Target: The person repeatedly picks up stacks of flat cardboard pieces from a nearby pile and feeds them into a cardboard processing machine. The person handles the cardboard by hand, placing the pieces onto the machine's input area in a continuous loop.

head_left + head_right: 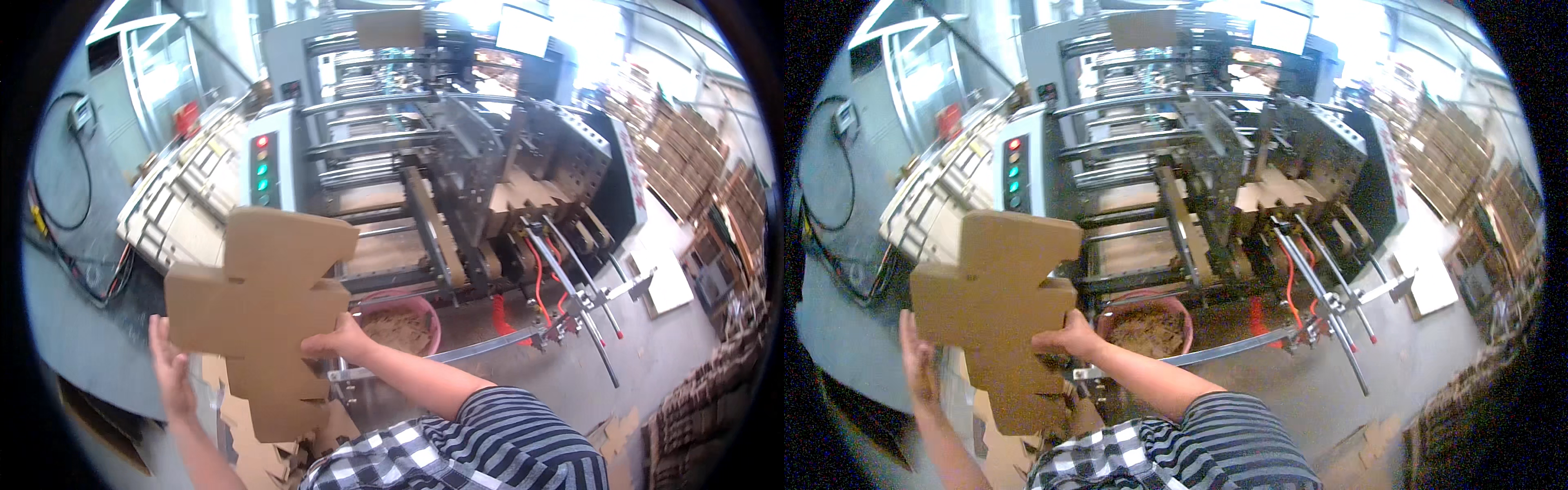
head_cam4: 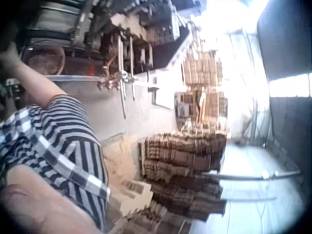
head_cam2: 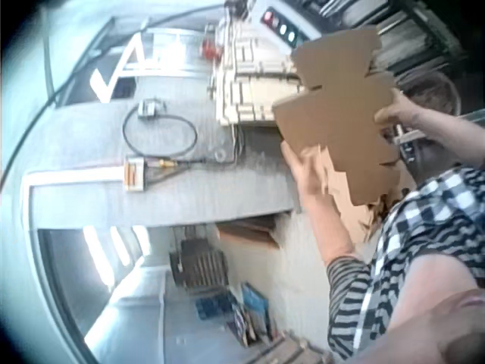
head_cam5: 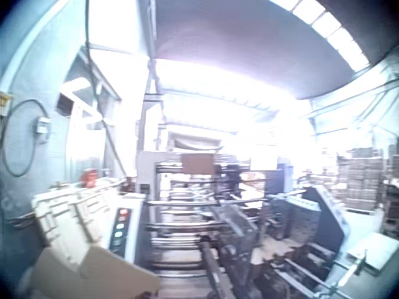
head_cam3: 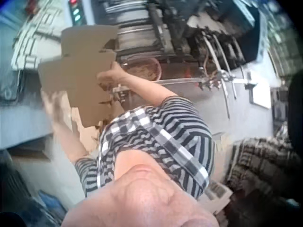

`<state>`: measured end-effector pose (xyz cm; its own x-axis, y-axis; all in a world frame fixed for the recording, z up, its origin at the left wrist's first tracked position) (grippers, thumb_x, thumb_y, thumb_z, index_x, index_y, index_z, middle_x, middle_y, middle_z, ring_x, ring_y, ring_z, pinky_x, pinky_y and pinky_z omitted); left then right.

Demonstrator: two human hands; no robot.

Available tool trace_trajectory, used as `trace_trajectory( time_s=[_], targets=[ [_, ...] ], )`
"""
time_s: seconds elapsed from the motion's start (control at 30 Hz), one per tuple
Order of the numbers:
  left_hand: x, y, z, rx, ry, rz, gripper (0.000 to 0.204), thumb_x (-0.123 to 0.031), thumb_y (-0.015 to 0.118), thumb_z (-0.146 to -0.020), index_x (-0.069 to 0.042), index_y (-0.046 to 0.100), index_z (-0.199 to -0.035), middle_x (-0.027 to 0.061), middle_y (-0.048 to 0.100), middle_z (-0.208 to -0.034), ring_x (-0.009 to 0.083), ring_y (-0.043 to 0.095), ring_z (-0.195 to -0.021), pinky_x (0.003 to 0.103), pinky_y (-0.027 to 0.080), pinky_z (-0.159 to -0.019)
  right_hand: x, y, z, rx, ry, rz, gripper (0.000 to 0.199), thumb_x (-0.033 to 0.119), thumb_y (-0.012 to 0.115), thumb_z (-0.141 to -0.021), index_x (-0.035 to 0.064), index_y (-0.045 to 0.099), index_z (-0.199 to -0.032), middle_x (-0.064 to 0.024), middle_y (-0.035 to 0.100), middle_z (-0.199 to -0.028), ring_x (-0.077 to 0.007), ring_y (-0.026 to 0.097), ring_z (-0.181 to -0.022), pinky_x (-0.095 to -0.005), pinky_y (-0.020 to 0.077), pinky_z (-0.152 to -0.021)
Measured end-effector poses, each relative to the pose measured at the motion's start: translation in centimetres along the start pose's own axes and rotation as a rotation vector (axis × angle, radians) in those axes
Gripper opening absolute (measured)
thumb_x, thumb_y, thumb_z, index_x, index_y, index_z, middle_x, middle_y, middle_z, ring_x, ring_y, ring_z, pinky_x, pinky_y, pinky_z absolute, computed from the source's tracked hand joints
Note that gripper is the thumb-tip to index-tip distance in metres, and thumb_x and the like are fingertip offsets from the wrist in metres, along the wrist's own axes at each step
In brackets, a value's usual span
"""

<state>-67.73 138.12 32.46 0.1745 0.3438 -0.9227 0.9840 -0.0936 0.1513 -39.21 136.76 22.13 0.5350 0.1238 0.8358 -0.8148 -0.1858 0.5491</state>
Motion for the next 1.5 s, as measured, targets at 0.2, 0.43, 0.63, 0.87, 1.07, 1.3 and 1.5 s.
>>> trace_trajectory(
  time_s=[0.2,0.43,0.63,0.87,1.07,1.3,1.5],
  targets=[
    [-3.3,8.8,-3.6,0.107,0.031,-0.519,0.076,-0.001,0.07,-0.056,-0.002,0.045,-0.128,0.0069,0.054,-0.118,0.0174,0.053,-0.108,0.031,0.041,-0.096,7.5,-5.4,0.6,0.121,-0.503,0.385,0.062,0.005,0.084,-0.062,0.0014,0.056,-0.118,-0.0056,0.064,-0.109,-0.0184,0.057,-0.104,-0.0348,0.0458,-0.094],
    [-0.5,19.5,-6.1,-0.066,0.328,-0.553,0.076,-0.001,0.073,-0.058,-0.001,0.045,-0.129,0.0075,0.054,-0.117,0.0182,0.052,-0.107,0.032,0.042,-0.095,17.3,-12.8,1.2,-0.032,-0.518,0.514,0.057,0.012,0.083,-0.065,0.0024,0.059,-0.116,-0.0101,0.067,-0.107,-0.0165,0.062,-0.098,-0.0341,0.051,-0.086],
    [-0.5,31.0,-8.9,-0.247,0.627,-0.653,0.073,-0.002,0.078,-0.063,0.0,0.046,-0.129,0.0099,0.053,-0.119,0.0211,0.052,-0.109,0.033,0.042,-0.093,21.1,-18.3,1.0,-0.291,-0.79,0.428,0.053,0.018,0.083,-0.067,0.0024,0.06,-0.112,-0.0089,0.069,-0.101,-0.016,0.064,-0.093,-0.0342,0.0525,-0.082],
    [-4.8,41.9,-12.6,-0.097,0.808,-0.697,0.067,-0.019,0.072,-0.076,-0.005,0.044,-0.136,0.0143,0.052,-0.132,0.0239,0.053,-0.118,0.035,0.041,-0.101,30.1,-23.7,4.7,-0.442,-1.007,0.5,0.047,0.011,0.08,-0.07,0.0028,0.059,-0.111,-0.0094,0.066,-0.106,-0.0182,0.063,-0.096,-0.0346,0.0525,-0.082],
    [-7.1,46.2,-15.1,0.112,1.116,-0.376,0.093,-0.063,0.055,-0.078,-0.009,0.023,-0.147,0.0174,0.029,-0.15,0.0377,0.032,-0.136,0.055,0.019,-0.113,42.5,-32.5,13.8,-0.816,-1.121,0.204,0.048,0.007,0.069,-0.082,0.0049,0.047,-0.125,-0.0118,0.059,-0.113,-0.0265,0.061,-0.102,-0.043,0.055,-0.082],
    [4.1,50.3,-13.9,0.571,0.242,-0.104,0.087,-0.026,0.075,-0.071,-0.002,0.032,-0.143,0.0136,0.037,-0.147,0.0258,0.052,-0.12,0.036,0.038,-0.103,49.4,-47.1,19.4,-0.935,-1.069,0.009,0.041,0.023,0.069,-0.085,0.0112,0.053,-0.121,-0.0055,0.06,-0.113,-0.0238,0.059,-0.101,-0.0435,0.0516,-0.078],
    [10.6,49.8,-13.3,0.635,-0.143,-0.136,0.079,-0.009,0.076,-0.07,0.0,0.038,-0.139,0.0124,0.058,-0.122,0.021,0.058,-0.11,0.034,0.043,-0.096,44.0,-60.2,17.4,-0.925,-0.738,-0.323,0.034,0.028,0.071,-0.083,0.013,0.058,-0.11,-0.0049,0.063,-0.101,-0.0238,0.061,-0.094,-0.0448,0.0523,-0.075]
  ],
)
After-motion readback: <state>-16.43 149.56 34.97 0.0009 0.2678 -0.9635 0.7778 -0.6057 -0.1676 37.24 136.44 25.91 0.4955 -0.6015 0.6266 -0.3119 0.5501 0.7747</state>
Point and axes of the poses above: each hand's wrist, its own z-axis away from the middle knuckle, its own y-axis out of the palm, x = y × z, the point moved 2 cm from there along -z, towards the middle knuckle
